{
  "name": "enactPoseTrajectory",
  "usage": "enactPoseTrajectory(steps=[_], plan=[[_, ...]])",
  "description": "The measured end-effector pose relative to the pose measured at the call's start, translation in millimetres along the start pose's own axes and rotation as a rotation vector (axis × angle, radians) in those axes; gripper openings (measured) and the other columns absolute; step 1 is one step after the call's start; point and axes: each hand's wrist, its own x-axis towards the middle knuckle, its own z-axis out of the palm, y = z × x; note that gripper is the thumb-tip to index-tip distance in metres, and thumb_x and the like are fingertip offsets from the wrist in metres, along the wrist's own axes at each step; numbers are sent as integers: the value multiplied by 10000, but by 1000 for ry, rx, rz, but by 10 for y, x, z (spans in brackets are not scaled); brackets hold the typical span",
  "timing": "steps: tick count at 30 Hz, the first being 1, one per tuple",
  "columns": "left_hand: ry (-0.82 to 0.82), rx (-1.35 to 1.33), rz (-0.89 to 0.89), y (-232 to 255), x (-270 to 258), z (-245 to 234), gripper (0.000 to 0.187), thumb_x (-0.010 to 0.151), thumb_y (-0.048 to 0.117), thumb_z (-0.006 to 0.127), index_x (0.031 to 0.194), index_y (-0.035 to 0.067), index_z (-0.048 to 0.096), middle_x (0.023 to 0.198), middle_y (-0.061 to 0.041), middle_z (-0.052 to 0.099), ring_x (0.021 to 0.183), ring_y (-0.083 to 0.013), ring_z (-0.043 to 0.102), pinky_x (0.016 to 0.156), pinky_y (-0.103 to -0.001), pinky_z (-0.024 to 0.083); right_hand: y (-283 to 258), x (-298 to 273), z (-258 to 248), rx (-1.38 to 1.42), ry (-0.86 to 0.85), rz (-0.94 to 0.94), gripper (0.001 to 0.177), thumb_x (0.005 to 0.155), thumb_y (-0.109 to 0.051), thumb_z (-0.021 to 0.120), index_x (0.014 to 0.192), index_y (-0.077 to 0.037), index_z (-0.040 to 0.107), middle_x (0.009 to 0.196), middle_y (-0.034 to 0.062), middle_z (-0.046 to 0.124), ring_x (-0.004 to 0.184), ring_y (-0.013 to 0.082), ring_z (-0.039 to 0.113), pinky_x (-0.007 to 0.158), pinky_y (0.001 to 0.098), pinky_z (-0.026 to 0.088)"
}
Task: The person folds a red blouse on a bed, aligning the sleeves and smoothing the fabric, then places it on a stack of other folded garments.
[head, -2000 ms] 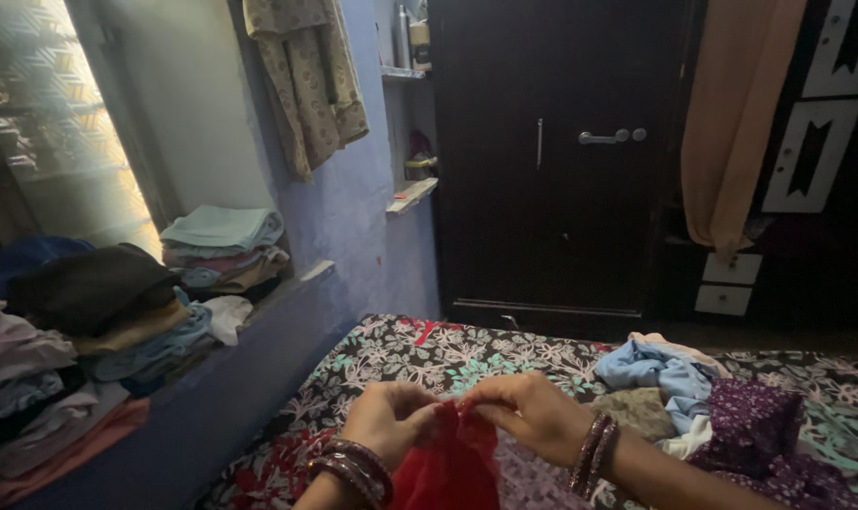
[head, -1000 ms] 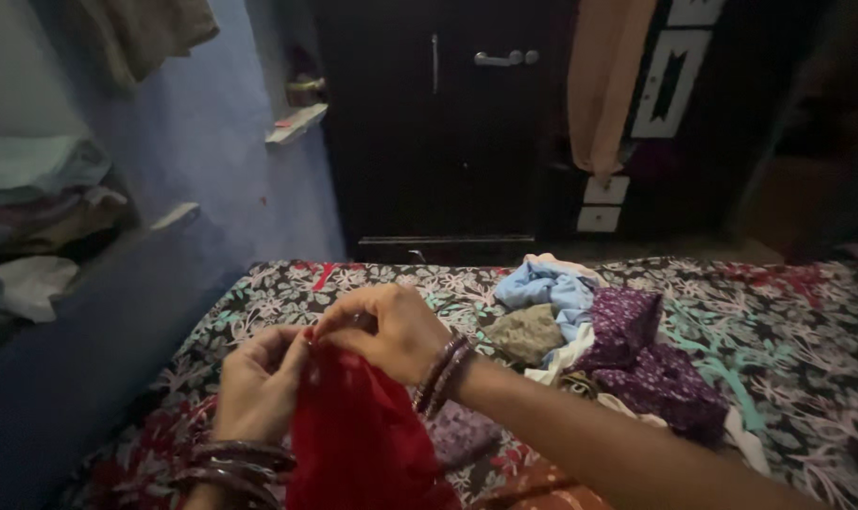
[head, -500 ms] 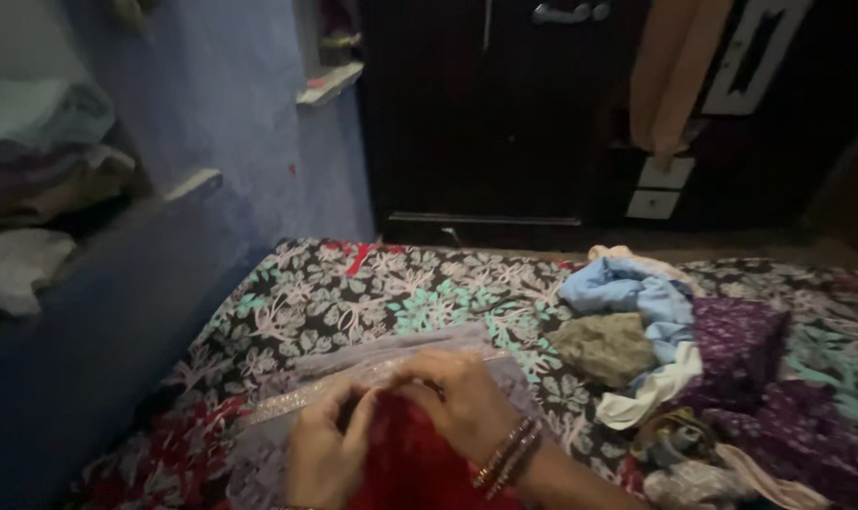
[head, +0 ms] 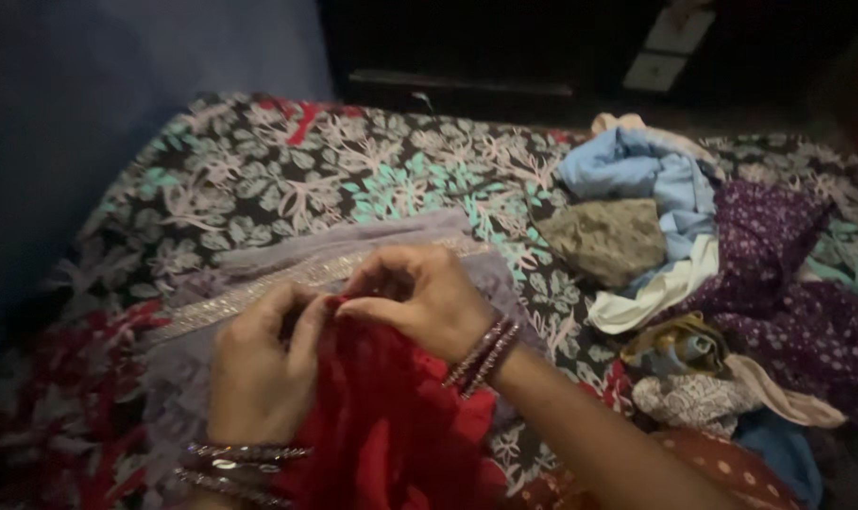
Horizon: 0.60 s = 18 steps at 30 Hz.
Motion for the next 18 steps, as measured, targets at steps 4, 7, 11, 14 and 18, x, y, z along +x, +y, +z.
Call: enactPoseTrajectory(steps=[4,7,11,14,18], plan=[[-38,65,-88,16,2,21,170,909,215,704,952,54,737,737,-148,716,603,-235,713,577,-360,519,120,-6,-27,-68,-28,-78,115,865,-76,806,965,-51,755,894,46,777,800,88,731,730,234,624],[-36,118,-2,24,16,31,143,905,183,708,932,42,720,765,-141,707,620,-255,700,576,-372,513,165,4,-38,-118,-26,-88,119,856,-81,811,957,-56,752,875,34,776,776,76,723,701,225,618],[-9,161,144,16,8,8,116,900,131,712,908,20,682,801,-145,691,667,-285,688,602,-385,511,171,39,-19,-166,14,-23,98,858,-89,790,951,-78,761,866,24,784,738,63,732,665,216,632],[-1,150,212,6,-12,4,106,894,112,708,901,15,666,812,-148,687,704,-301,692,623,-391,516,141,27,-36,-188,19,-42,99,859,-78,786,955,-83,761,859,32,786,727,66,730,657,219,628],[9,136,259,-50,-10,-21,100,900,112,710,895,22,665,810,-141,690,718,-277,682,626,-375,511,72,31,-32,-247,15,-20,105,849,-104,790,943,-78,752,841,17,781,693,63,723,629,222,617]])
